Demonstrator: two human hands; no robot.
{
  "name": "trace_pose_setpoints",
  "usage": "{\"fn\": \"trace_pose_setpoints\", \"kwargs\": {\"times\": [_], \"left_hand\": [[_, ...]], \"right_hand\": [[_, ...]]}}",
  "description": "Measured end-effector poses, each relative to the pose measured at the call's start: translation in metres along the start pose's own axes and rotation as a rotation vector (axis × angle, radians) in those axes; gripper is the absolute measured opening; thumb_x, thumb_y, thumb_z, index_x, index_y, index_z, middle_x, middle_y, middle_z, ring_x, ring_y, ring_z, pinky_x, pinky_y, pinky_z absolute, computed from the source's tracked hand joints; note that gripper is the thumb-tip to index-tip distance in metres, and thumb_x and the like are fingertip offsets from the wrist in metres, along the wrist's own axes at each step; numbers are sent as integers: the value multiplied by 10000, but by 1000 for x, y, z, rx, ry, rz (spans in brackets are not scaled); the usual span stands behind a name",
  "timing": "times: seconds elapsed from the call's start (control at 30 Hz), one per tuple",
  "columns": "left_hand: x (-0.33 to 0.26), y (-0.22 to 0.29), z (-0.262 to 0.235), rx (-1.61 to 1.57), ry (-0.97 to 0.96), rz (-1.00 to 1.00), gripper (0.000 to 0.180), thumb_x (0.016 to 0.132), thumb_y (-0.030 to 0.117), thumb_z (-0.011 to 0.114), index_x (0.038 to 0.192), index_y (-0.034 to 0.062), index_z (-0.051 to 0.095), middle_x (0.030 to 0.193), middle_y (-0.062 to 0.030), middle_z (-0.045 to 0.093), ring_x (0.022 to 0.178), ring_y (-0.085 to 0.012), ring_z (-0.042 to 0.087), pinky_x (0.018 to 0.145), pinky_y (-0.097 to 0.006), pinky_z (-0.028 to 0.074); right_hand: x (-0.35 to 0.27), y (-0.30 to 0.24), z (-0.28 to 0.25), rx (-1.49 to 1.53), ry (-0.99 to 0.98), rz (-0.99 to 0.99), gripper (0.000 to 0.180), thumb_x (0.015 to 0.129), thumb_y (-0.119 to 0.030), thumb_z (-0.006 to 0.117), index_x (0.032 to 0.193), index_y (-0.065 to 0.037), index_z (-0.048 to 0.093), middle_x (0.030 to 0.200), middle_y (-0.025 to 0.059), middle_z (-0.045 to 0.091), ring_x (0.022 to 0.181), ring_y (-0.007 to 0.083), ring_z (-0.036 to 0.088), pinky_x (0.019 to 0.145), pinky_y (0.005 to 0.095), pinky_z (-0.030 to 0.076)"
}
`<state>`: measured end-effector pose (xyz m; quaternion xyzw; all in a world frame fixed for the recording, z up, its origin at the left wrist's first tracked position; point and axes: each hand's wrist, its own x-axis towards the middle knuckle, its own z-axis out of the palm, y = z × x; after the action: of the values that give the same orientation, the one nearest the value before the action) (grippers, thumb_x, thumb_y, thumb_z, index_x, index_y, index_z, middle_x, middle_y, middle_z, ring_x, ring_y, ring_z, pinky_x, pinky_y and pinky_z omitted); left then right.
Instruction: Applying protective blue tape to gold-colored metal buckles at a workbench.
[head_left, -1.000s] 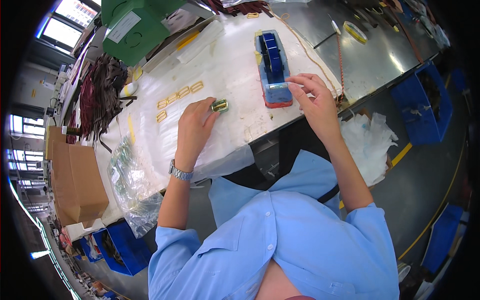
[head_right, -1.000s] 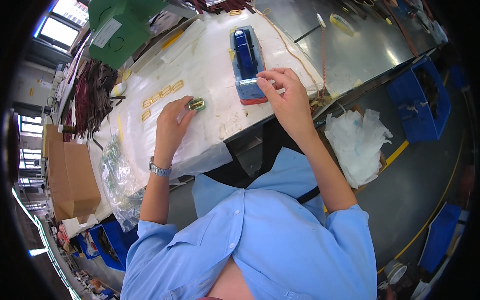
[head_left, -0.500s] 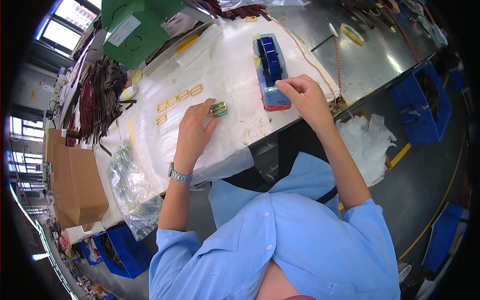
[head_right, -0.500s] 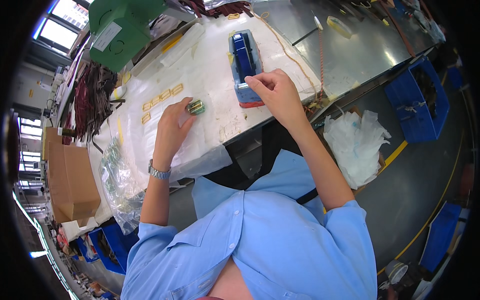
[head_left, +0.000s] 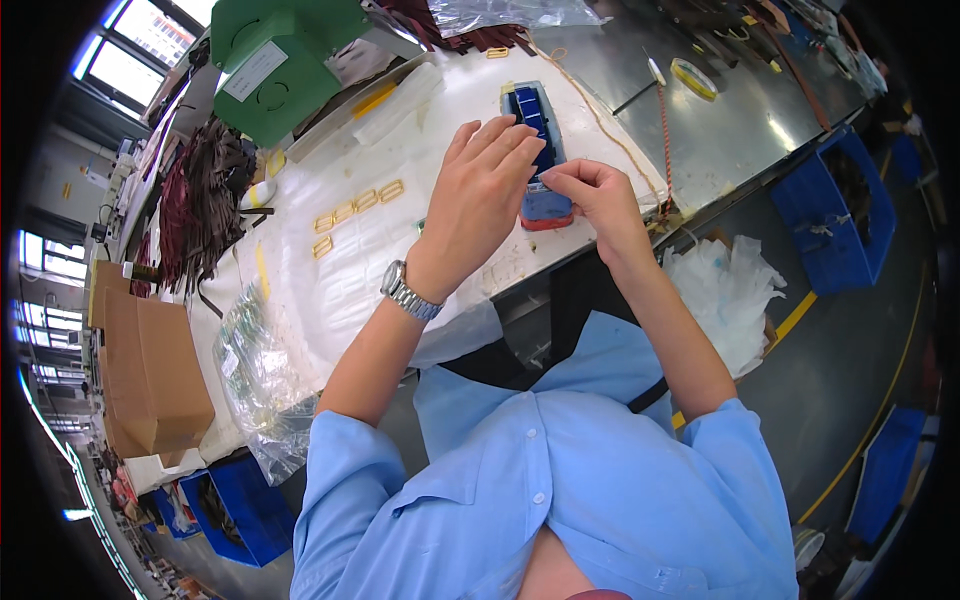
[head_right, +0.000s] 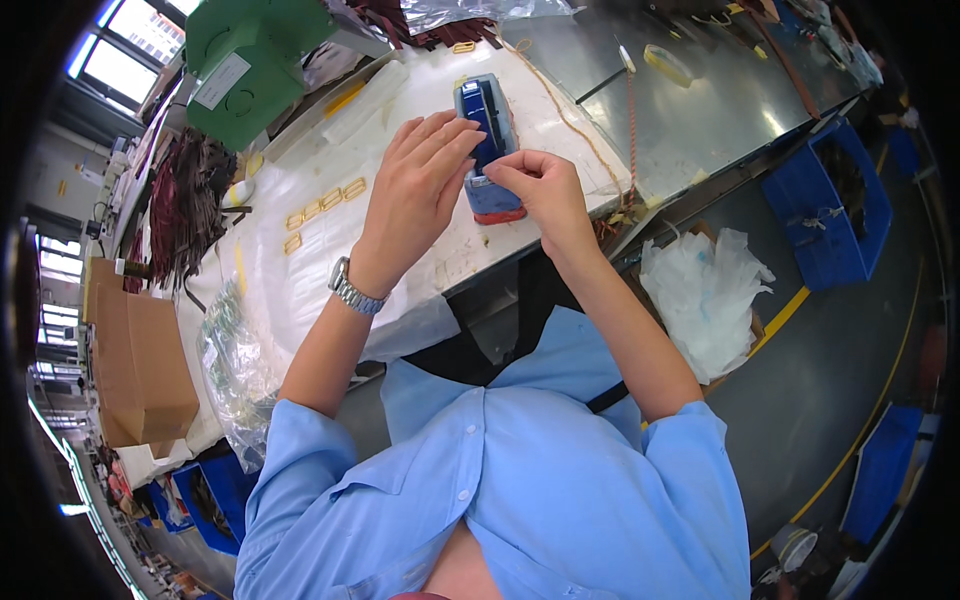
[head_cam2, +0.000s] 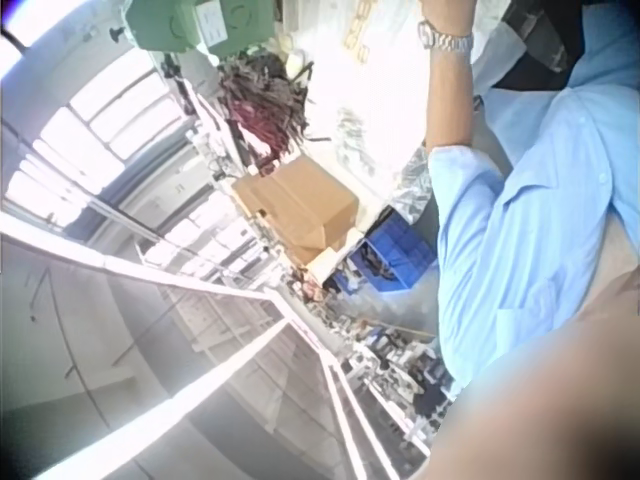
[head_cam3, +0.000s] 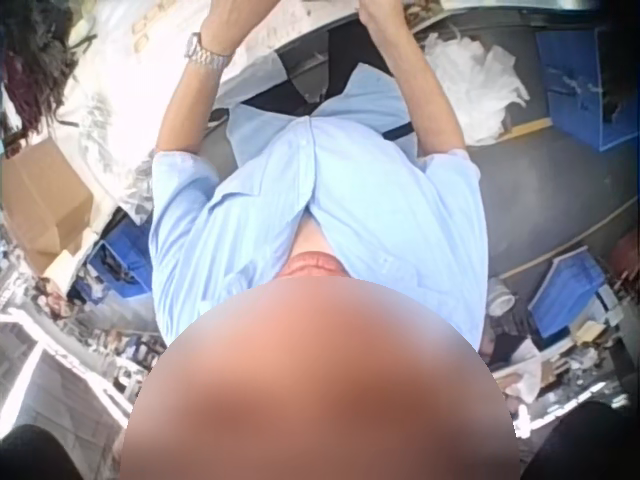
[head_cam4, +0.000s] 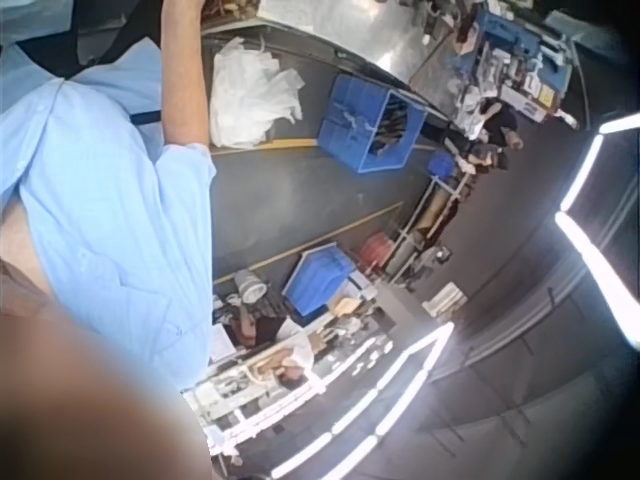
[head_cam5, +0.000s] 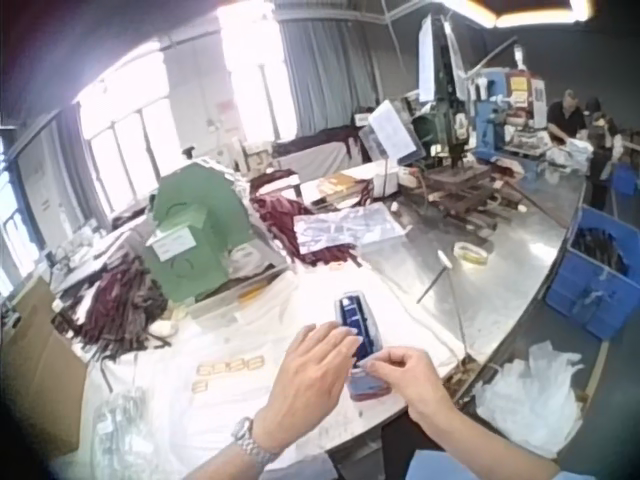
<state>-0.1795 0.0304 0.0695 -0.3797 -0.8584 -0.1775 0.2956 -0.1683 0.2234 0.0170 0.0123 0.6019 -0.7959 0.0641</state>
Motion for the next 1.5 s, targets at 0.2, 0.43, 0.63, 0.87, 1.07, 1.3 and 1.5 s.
{"fn": "trace_pose_setpoints", "kwargs": {"times": [0.2,0.43,0.63,0.87,1.07,1.3,1.5], "left_hand": [[13,-14,23,42,61,-21,335,949,101,755,1268,7,718,1368,-152,720,1332,-330,646,1138,-473,481],[21,-23,28,50,36,-94,439,993,196,766,1389,25,687,1455,-183,684,1284,-397,670,1067,-457,553],[18,-31,37,-1,18,-150,506,1007,212,764,1469,52,632,1496,-178,660,1270,-394,685,1056,-455,563],[-17,-54,-21,28,85,-261,339,989,160,778,1319,97,731,1277,-148,763,1085,-331,749,917,-404,593],[-143,-129,-116,327,-193,-547,98,969,132,718,956,47,765,910,-148,750,849,-371,726,759,-459,566],[-196,-143,-116,408,-484,-460,51,969,89,675,980,40,671,931,-162,708,947,-393,698,820,-501,557],[-205,-151,-126,328,-457,-591,56,943,40,695,994,18,689,913,-156,718,878,-351,705,803,-454,569]], "right_hand": [[-54,-9,12,143,41,-99,105,986,-113,797,1030,-20,777,928,-18,722,863,40,602,789,219,447],[-156,15,-2,112,-130,194,94,1002,-96,779,962,-19,743,934,-32,597,816,50,528,764,235,433],[-132,117,-32,-195,-11,145,136,985,-111,810,948,8,756,930,-20,585,805,43,541,726,233,435],[-141,101,-21,-208,-23,36,83,987,-44,772,973,32,742,1032,23,577,845,73,584,732,217,475],[-144,90,-27,-94,-35,119,91,993,-64,776,962,16,745,1072,27,607,824,66,566,718,232,478],[-155,77,-23,3,-50,116,78,1002,-81,771,1003,-3,760,1128,74,736,871,87,639,773,251,515],[-156,59,-21,65,-141,214,113,1064,-102,708,1079,9,725,983,149,817,824,152,768,749,279,597]]}}
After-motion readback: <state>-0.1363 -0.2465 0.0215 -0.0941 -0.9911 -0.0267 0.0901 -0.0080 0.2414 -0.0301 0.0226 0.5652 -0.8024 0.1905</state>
